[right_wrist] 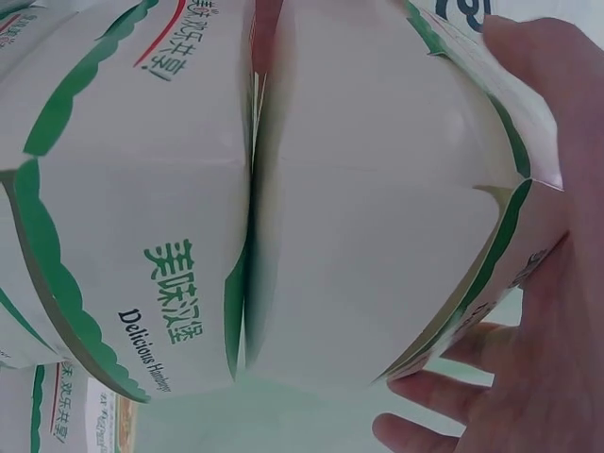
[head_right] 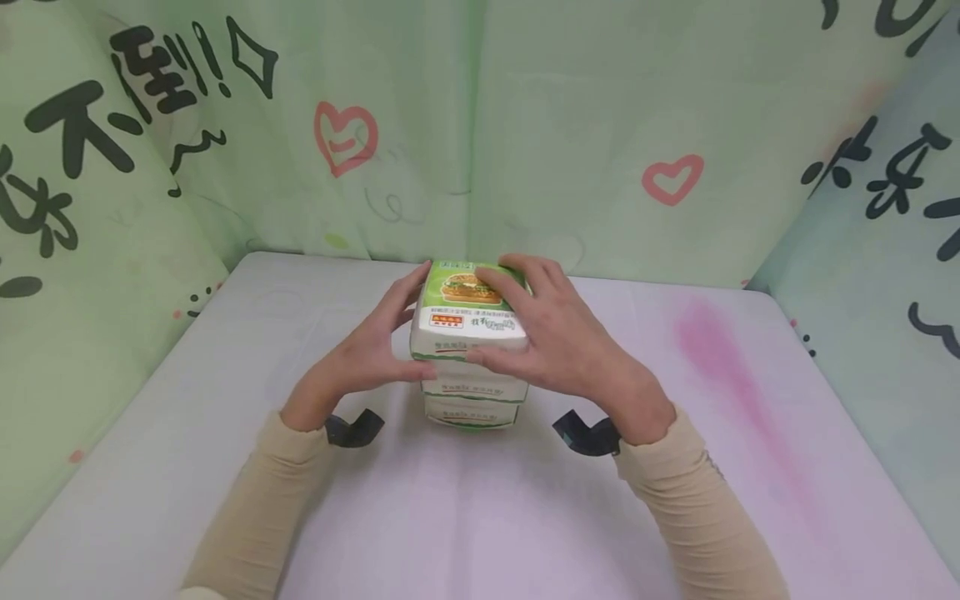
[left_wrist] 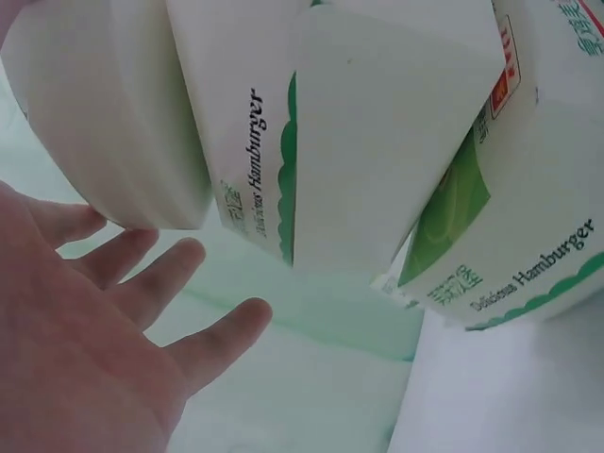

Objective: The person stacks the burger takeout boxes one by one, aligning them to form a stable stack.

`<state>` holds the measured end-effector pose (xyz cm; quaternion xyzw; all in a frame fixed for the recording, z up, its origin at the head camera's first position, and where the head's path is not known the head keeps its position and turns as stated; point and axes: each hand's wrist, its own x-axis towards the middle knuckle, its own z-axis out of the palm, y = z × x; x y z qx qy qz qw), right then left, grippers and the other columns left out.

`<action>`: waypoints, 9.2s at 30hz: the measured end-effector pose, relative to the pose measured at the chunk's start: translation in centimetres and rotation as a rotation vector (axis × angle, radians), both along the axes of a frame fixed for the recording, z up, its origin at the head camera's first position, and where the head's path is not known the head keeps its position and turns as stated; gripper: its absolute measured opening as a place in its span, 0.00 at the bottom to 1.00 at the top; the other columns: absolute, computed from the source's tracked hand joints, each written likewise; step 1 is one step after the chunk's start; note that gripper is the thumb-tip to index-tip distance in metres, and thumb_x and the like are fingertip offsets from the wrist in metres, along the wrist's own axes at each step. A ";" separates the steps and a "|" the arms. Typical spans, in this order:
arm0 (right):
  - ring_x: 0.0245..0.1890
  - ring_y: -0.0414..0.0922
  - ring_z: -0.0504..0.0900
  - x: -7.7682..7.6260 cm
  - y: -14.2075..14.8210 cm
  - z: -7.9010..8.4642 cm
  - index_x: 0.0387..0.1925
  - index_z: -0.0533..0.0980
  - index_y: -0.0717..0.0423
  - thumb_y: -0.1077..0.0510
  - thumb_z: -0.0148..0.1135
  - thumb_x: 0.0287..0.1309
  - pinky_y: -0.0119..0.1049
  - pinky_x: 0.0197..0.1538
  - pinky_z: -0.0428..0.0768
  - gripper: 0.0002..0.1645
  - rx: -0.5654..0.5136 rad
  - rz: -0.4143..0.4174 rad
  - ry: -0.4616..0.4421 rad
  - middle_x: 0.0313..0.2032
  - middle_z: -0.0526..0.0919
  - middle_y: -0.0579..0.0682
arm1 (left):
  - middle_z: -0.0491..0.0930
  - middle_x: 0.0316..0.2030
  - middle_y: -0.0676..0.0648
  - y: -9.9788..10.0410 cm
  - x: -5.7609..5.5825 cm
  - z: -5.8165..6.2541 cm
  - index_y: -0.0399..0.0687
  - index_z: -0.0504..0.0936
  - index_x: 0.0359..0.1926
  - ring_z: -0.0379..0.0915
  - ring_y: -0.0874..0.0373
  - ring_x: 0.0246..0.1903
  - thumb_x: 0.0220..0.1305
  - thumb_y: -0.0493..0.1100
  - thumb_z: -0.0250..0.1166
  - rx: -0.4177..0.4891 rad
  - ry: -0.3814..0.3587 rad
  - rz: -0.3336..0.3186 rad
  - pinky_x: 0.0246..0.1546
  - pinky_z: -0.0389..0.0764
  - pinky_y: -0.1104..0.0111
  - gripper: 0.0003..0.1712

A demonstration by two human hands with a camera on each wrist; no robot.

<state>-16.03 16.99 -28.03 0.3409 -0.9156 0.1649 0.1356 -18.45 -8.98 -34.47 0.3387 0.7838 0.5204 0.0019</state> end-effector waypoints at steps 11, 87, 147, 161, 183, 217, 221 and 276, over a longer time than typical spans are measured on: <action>0.71 0.53 0.54 0.0 0.3 -0.1 0.74 0.60 0.43 0.38 0.56 0.64 0.60 0.64 0.68 0.40 -0.056 0.019 -0.109 0.73 0.56 0.53 | 0.50 0.75 0.52 0.3 -0.2 -0.3 0.56 0.43 0.79 0.54 0.54 0.73 0.48 0.42 0.78 0.062 0.035 0.008 0.71 0.64 0.55 0.66; 0.75 0.65 0.45 -8.2 5.4 -7.0 0.75 0.54 0.56 0.42 0.67 0.58 0.72 0.69 0.54 0.52 -0.037 -0.284 -0.447 0.76 0.45 0.64 | 0.53 0.74 0.54 0.5 0.2 0.4 0.51 0.45 0.79 0.52 0.61 0.72 0.51 0.46 0.76 0.043 0.071 0.026 0.70 0.64 0.56 0.63; 0.70 0.61 0.55 -10.7 5.8 -9.3 0.72 0.61 0.52 0.40 0.71 0.54 0.69 0.65 0.65 0.49 -0.041 -0.248 -0.458 0.69 0.54 0.64 | 0.48 0.75 0.53 1.0 0.6 0.6 0.50 0.42 0.79 0.49 0.60 0.74 0.51 0.46 0.77 0.031 0.043 0.001 0.70 0.65 0.54 0.65; 0.75 0.64 0.48 -10.7 5.8 -10.0 0.73 0.59 0.54 0.42 0.68 0.56 0.70 0.70 0.55 0.49 0.005 -0.242 -0.415 0.74 0.52 0.64 | 0.48 0.76 0.53 0.8 0.7 0.7 0.51 0.43 0.79 0.48 0.59 0.75 0.49 0.47 0.76 0.040 0.045 -0.007 0.71 0.64 0.56 0.64; 0.69 0.64 0.56 -9.1 8.0 -7.2 0.73 0.58 0.56 0.39 0.70 0.54 0.69 0.63 0.67 0.53 -0.022 -0.312 -0.413 0.73 0.53 0.66 | 0.50 0.76 0.52 0.8 0.8 0.8 0.50 0.44 0.79 0.51 0.58 0.74 0.53 0.63 0.70 0.051 0.047 0.012 0.70 0.65 0.54 0.63; 0.68 0.65 0.54 -6.8 9.6 -1.7 0.75 0.58 0.51 0.41 0.70 0.53 0.70 0.58 0.68 0.53 -0.032 -0.315 -0.239 0.73 0.54 0.64 | 0.48 0.75 0.50 0.5 0.8 0.7 0.52 0.42 0.79 0.51 0.56 0.73 0.52 0.48 0.72 0.024 0.073 -0.024 0.70 0.67 0.55 0.62; 0.68 0.65 0.55 -6.7 10.0 -1.2 0.75 0.58 0.50 0.42 0.69 0.54 0.70 0.57 0.68 0.52 -0.051 -0.315 -0.209 0.72 0.55 0.64 | 0.49 0.75 0.50 0.5 0.8 0.7 0.51 0.42 0.79 0.53 0.56 0.72 0.52 0.46 0.73 0.025 0.080 -0.015 0.69 0.67 0.56 0.62; 0.70 0.58 0.56 -4.4 8.0 4.5 0.75 0.59 0.44 0.54 0.70 0.55 0.65 0.59 0.63 0.48 -0.226 -0.201 -0.030 0.73 0.58 0.56 | 0.42 0.78 0.59 1.7 -0.1 0.0 0.67 0.36 0.78 0.42 0.63 0.76 0.46 0.45 0.77 0.092 0.031 -0.047 0.73 0.59 0.53 0.70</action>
